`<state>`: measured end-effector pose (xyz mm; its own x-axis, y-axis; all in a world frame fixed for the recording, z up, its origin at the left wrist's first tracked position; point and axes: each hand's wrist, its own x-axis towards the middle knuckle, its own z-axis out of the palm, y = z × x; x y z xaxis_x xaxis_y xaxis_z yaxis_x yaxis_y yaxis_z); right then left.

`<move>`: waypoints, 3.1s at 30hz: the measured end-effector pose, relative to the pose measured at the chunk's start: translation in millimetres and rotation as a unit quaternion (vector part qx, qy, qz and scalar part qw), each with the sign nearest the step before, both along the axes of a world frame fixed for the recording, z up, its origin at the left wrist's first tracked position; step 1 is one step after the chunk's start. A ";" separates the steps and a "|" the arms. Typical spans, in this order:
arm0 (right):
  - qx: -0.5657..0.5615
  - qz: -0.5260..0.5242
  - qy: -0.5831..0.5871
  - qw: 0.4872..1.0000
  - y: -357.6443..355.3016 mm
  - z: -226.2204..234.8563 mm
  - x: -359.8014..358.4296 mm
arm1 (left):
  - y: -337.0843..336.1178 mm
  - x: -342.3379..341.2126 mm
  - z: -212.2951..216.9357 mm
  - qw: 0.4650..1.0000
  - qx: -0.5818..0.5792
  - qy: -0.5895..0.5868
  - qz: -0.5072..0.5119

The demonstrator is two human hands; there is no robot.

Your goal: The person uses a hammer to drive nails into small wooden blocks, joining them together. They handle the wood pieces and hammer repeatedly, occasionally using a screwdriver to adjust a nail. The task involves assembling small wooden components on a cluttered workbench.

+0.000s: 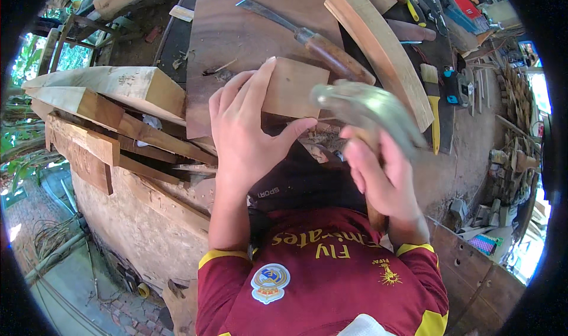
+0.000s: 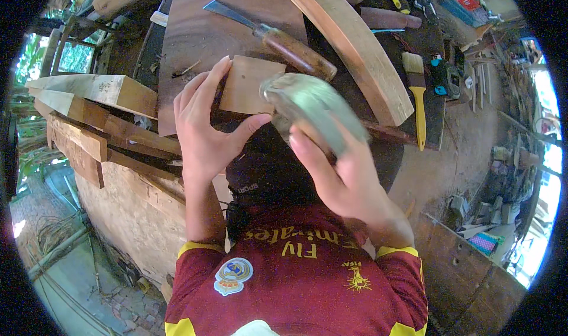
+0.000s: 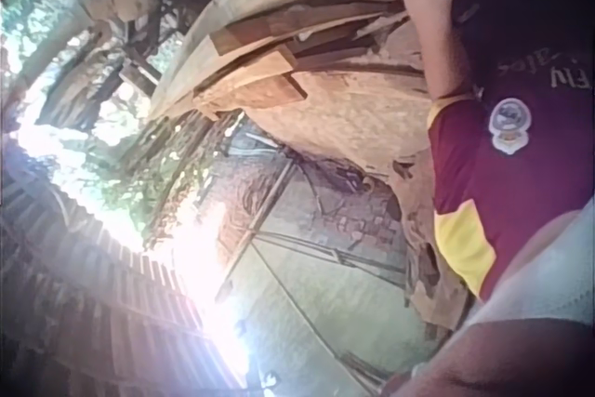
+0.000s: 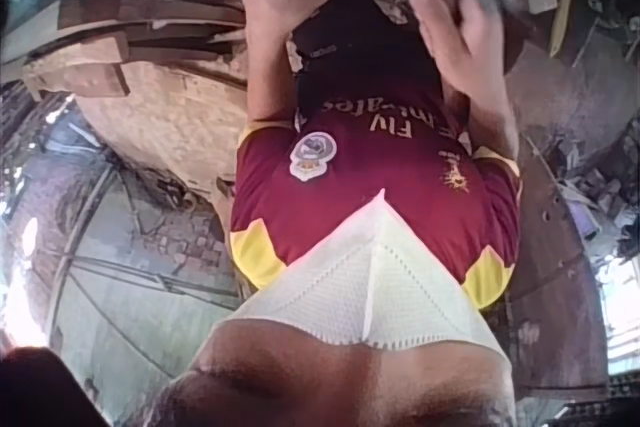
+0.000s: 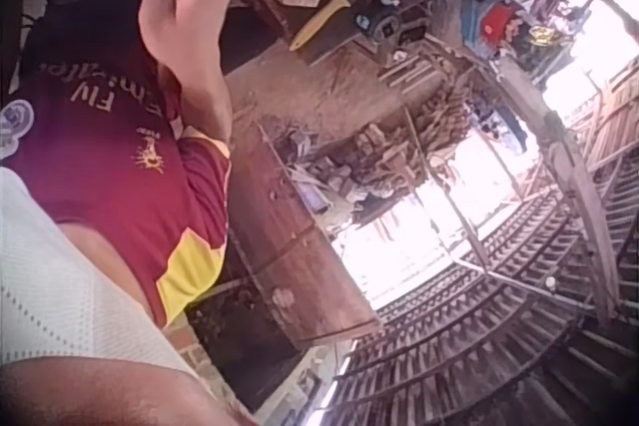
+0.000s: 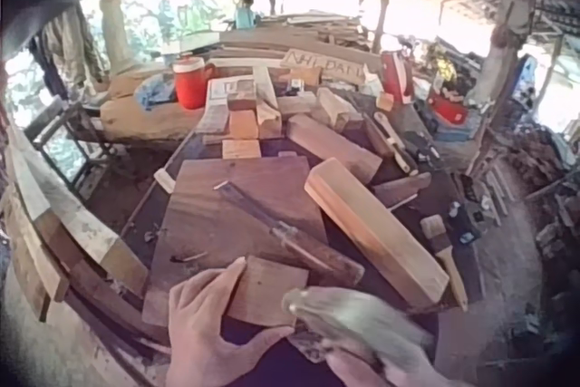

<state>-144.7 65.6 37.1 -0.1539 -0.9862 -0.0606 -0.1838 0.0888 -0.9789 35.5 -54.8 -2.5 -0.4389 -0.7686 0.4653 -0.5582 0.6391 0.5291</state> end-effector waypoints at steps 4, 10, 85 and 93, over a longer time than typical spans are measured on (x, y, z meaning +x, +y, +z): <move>-0.008 -0.014 -0.016 1.000 3.3 -9.9 2.0 | 1.0 -0.4 0.8 1.000 -0.004 -0.004 -0.003; 0.008 -0.041 -0.071 0.997 14.8 -21.6 4.6 | -1.8 -8.1 1.2 0.996 0.054 0.062 0.023; -0.066 -0.049 -0.015 0.996 2.5 28.5 -29.3 | -8.7 -26.7 -5.2 0.958 0.141 0.230 -0.097; 0.022 -0.074 -0.085 0.993 12.4 34.6 -16.4 | -4.2 -27.1 -9.9 0.971 0.029 0.226 -0.069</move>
<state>-161.1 78.0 71.7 -0.2808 -0.9495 -0.1400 0.0017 0.1453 -0.9894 8.4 -59.1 -12.4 -0.2998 -0.7474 0.5929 -0.1713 0.6536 0.7372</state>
